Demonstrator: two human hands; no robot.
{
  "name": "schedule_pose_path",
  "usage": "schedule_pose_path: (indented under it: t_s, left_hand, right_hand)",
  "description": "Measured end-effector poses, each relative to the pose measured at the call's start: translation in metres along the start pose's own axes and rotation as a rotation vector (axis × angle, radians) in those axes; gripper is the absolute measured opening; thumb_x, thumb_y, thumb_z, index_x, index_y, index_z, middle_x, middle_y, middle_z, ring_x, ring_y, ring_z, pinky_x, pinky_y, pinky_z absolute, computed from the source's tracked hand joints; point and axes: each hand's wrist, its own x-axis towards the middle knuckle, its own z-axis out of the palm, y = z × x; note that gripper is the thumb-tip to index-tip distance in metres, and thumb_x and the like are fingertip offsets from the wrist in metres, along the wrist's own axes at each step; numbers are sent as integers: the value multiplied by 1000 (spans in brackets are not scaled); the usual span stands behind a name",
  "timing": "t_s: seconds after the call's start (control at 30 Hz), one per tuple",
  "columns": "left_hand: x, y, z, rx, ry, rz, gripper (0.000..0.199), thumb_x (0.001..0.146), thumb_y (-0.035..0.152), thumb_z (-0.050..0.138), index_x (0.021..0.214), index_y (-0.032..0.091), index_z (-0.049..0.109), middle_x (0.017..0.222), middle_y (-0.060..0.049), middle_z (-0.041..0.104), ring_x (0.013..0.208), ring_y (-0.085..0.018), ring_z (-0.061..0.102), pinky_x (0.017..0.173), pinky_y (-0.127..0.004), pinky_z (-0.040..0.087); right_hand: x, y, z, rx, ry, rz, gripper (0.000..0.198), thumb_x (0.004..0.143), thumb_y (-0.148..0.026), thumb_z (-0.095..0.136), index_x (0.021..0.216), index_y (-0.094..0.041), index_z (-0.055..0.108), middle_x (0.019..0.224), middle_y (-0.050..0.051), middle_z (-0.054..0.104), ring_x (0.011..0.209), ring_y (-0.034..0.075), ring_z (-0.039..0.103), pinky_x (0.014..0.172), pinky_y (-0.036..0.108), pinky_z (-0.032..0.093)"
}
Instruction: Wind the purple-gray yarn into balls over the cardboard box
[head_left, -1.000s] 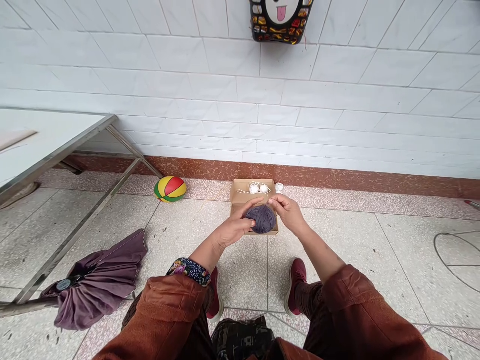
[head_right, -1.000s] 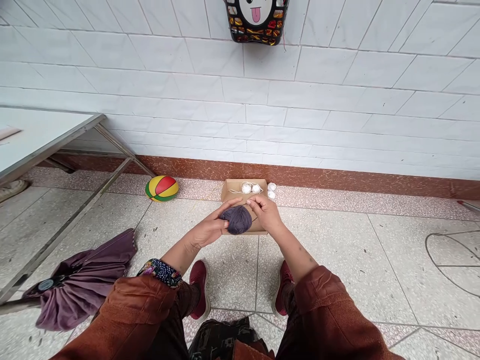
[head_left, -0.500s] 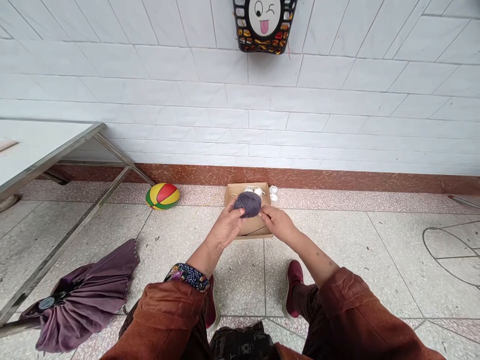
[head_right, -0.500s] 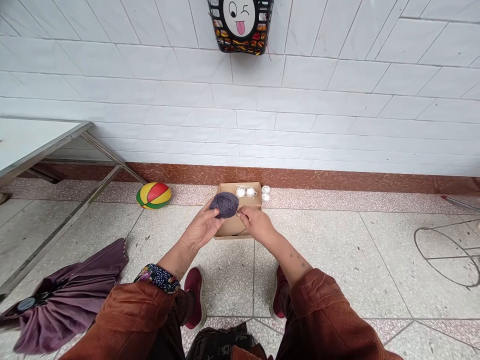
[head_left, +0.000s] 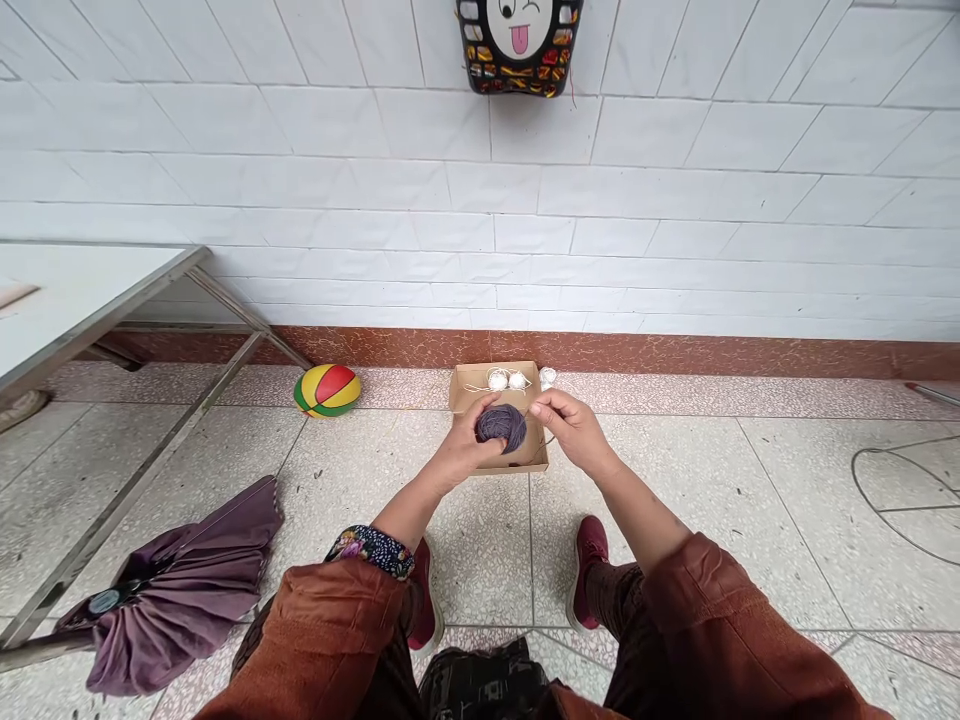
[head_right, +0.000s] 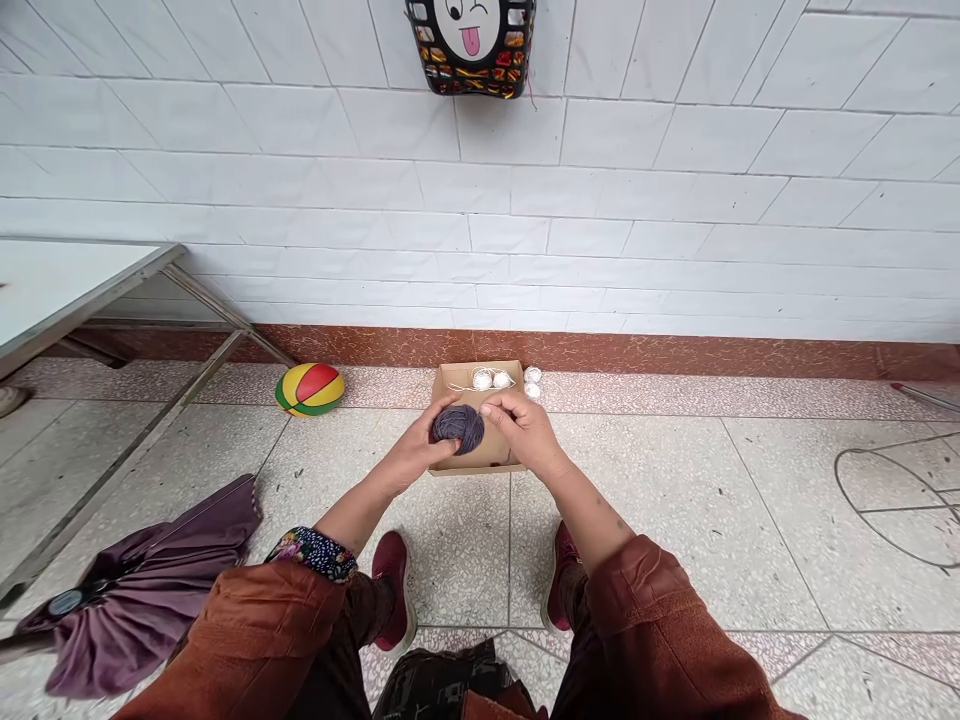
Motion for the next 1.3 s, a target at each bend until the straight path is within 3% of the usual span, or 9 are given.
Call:
schedule_pose_path:
  t_s: [0.13,0.27,0.4,0.57,0.8,0.93,1.03,1.2,1.3]
  left_hand:
    - [-8,5,2,-220,-240,-3,82,73,29,77,149,28,46,123,-7,66,114,-28,59,106,-44,39]
    - [-13,9,6,-525,-325,16,71,73,30,78,141,27,57,132,-9,64,122,-30,57,105,-43,41]
    - [-11,9,5,-692,-215,15,59,73,25,79,130,22,66,131,-11,65,128,-31,55,108,-43,40]
    - [-3,1,-1,-750,-8,-47,51,70,20,81,120,23,69,120,-7,70,115,-24,61,98,-36,45]
    - [-1,-4,-9,-603,77,-111,60,65,23,81,123,23,65,119,-6,68,111,-24,61,95,-36,47]
    - [2,-7,-11,-238,147,-15,65,63,20,77,127,22,61,125,-8,64,120,-28,57,109,-44,38]
    - [1,-10,-11,50,182,59,74,60,18,77,132,23,60,131,-10,60,125,-32,53,113,-49,34]
    - [-11,-5,-7,9,-148,11,94,67,19,77,154,27,40,123,-10,63,107,-29,62,100,-49,44]
    - [-16,3,-4,-154,-323,9,96,72,22,77,157,32,34,126,-9,64,109,-28,61,100,-47,44]
  right_hand:
    - [7,15,1,-59,62,23,24,92,-40,61,78,-21,65,78,1,64,77,18,59,76,30,46]
    - [6,27,7,-125,32,101,27,94,-41,57,78,-21,64,74,1,62,72,17,57,70,28,45]
    - [-1,37,18,-262,-60,154,23,97,-32,52,83,-21,66,74,1,64,71,18,60,68,28,46]
    - [-10,39,32,-422,-285,24,20,99,-23,51,97,-21,70,91,6,72,83,21,67,76,31,49]
    - [-13,23,31,-428,-370,-24,17,100,-25,53,94,-20,69,89,4,71,81,19,65,75,30,48]
    - [-15,-4,26,-180,-437,-51,23,100,-34,55,88,-20,68,78,1,67,70,14,59,69,26,46]
    - [-13,-18,18,-47,-304,-6,27,100,-42,55,91,-21,69,79,1,66,71,15,59,68,26,46]
    - [1,-6,5,-62,-12,24,31,96,-49,56,86,-22,66,79,2,63,74,17,56,72,30,46]
    - [6,13,6,-107,21,91,30,95,-48,55,82,-22,63,74,0,57,71,16,53,70,29,44]
